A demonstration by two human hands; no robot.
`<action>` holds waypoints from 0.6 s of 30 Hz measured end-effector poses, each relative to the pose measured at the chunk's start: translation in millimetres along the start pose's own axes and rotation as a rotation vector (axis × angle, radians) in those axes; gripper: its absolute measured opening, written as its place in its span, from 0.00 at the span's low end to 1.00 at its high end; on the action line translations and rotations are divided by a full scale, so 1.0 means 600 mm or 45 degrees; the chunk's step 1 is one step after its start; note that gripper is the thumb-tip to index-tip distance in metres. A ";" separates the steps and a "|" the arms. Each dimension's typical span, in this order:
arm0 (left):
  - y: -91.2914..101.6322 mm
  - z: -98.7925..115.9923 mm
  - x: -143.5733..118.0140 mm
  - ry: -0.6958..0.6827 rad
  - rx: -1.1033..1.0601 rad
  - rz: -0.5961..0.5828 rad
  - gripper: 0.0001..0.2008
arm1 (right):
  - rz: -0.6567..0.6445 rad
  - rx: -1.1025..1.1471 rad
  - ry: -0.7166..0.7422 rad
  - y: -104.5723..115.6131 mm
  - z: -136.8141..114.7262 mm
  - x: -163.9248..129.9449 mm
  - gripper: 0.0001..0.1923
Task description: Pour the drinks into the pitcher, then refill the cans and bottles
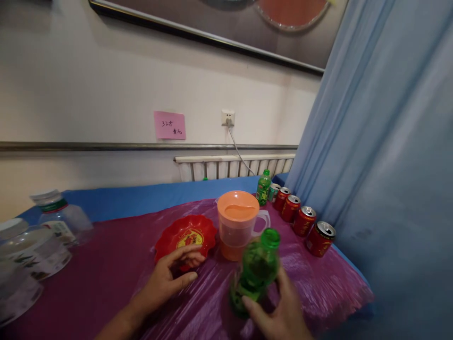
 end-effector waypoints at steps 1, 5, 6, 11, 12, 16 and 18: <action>0.000 0.000 0.001 0.002 0.024 0.005 0.26 | 0.101 -0.016 -0.027 0.036 0.009 0.009 0.30; -0.013 -0.004 0.001 0.036 0.102 -0.058 0.20 | 0.368 -0.037 -0.143 0.141 0.013 0.076 0.33; -0.019 -0.008 0.000 0.052 0.119 -0.089 0.19 | 0.407 -0.056 -0.151 0.154 0.010 0.100 0.32; -0.039 -0.032 -0.009 0.108 0.261 -0.264 0.16 | 0.352 -0.145 -0.206 0.127 0.044 0.235 0.28; -0.039 -0.035 -0.011 0.107 0.288 -0.279 0.16 | 0.312 -0.147 -0.217 0.109 0.061 0.261 0.28; -0.032 -0.040 -0.013 0.072 0.339 -0.264 0.17 | 0.239 -0.219 -0.283 0.045 0.132 0.339 0.29; -0.024 -0.039 -0.015 0.061 0.353 -0.214 0.18 | 0.231 -0.292 -0.340 0.021 0.162 0.363 0.29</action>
Point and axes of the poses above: each hand's wrist, its own x-axis towards the middle knuckle, its own y-axis out of the back of the hand, z = x × y, the point moved 10 cm from there along x, towards the middle knuckle, and after that the axes turned 6 degrees about -y, right-handed, at the moved point
